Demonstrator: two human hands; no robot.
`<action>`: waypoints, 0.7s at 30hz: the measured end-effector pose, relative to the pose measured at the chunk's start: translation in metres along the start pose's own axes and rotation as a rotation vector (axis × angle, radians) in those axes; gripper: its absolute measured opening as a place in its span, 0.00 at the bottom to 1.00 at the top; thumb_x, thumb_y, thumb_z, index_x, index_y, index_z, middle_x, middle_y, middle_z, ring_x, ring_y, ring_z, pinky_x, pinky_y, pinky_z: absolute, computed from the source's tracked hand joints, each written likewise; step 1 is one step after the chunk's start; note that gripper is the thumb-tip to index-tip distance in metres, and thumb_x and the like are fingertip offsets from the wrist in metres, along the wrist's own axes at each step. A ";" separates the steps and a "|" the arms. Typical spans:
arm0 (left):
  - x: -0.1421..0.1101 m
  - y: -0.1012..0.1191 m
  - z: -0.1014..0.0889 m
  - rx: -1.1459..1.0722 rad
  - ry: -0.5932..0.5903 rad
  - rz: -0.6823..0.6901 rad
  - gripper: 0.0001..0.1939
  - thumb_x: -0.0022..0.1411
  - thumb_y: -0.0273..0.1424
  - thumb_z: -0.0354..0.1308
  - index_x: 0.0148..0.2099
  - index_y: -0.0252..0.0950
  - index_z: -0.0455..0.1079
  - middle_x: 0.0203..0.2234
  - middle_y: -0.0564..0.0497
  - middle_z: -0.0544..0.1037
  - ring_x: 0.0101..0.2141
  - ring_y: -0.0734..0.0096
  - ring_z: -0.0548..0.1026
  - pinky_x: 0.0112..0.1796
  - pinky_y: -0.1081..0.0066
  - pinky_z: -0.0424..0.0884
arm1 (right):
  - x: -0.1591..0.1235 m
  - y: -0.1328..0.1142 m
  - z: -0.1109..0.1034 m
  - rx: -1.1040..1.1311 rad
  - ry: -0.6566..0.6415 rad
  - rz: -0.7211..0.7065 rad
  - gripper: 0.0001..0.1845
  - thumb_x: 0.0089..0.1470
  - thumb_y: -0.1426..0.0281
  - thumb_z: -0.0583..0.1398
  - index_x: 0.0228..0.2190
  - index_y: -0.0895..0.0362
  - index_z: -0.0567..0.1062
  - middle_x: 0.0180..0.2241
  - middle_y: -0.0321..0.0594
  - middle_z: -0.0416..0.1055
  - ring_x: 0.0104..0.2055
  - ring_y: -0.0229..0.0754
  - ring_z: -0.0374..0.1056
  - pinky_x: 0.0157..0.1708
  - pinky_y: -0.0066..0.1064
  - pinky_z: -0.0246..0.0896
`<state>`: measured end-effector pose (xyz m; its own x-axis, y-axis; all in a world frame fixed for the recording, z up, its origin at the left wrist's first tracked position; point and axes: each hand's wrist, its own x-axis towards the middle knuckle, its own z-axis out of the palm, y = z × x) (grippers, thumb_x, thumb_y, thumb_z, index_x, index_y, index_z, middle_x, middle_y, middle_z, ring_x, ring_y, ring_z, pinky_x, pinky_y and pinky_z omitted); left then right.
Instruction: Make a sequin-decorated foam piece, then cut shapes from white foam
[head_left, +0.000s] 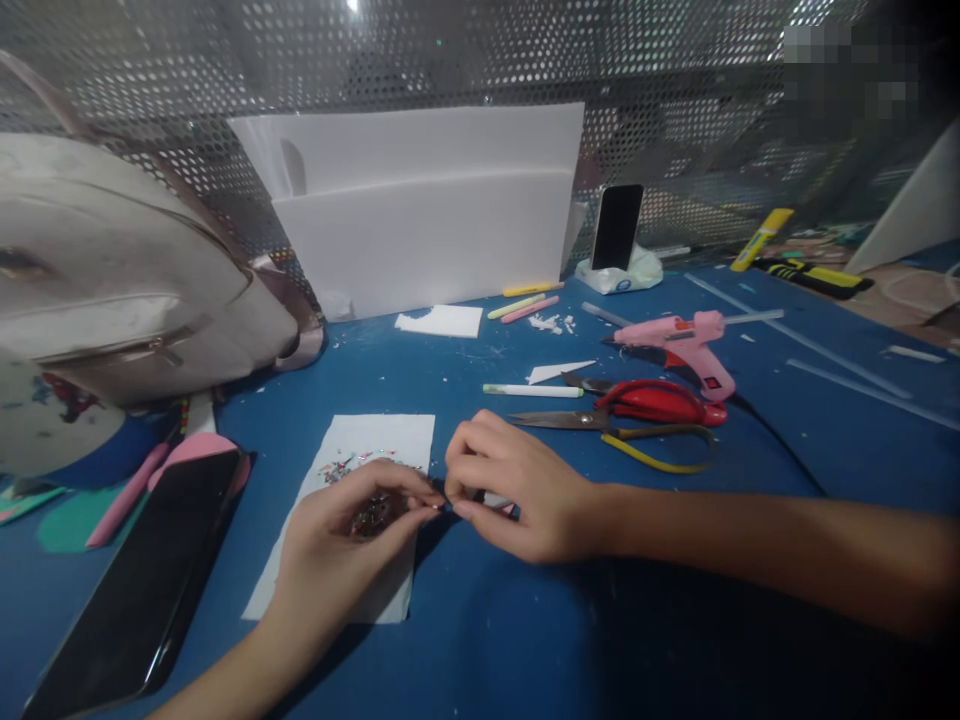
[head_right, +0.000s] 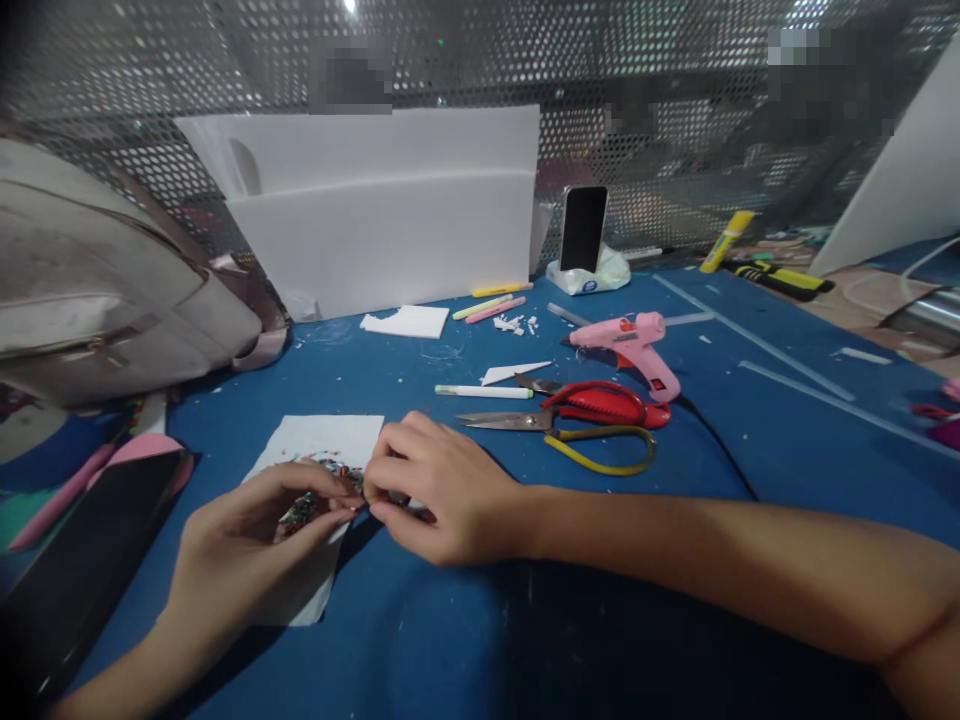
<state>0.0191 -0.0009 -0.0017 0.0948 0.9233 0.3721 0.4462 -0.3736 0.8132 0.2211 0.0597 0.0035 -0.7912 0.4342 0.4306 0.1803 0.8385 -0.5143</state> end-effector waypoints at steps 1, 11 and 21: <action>0.000 0.000 0.000 -0.006 -0.002 -0.003 0.05 0.57 0.25 0.63 0.35 0.40 0.74 0.28 0.53 0.79 0.30 0.70 0.78 0.31 0.72 0.74 | 0.000 0.000 0.000 0.000 -0.001 0.000 0.02 0.57 0.74 0.55 0.31 0.58 0.67 0.37 0.40 0.63 0.39 0.41 0.55 0.39 0.33 0.53; -0.001 0.001 -0.001 0.030 -0.001 0.005 0.06 0.55 0.25 0.65 0.36 0.40 0.74 0.27 0.54 0.80 0.29 0.70 0.78 0.32 0.72 0.76 | -0.001 0.004 0.003 0.000 -0.005 -0.017 0.04 0.58 0.71 0.57 0.31 0.58 0.69 0.37 0.41 0.63 0.39 0.41 0.55 0.41 0.34 0.53; -0.001 0.000 -0.002 0.038 -0.023 0.053 0.08 0.56 0.25 0.65 0.38 0.41 0.73 0.28 0.56 0.80 0.29 0.73 0.79 0.32 0.75 0.77 | -0.002 0.003 0.003 -0.011 -0.005 -0.026 0.04 0.58 0.71 0.56 0.32 0.58 0.69 0.37 0.40 0.63 0.39 0.41 0.54 0.40 0.33 0.52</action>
<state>0.0169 -0.0025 -0.0010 0.1392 0.9042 0.4038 0.4731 -0.4189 0.7750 0.2218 0.0606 -0.0014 -0.7987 0.4104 0.4401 0.1659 0.8532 -0.4945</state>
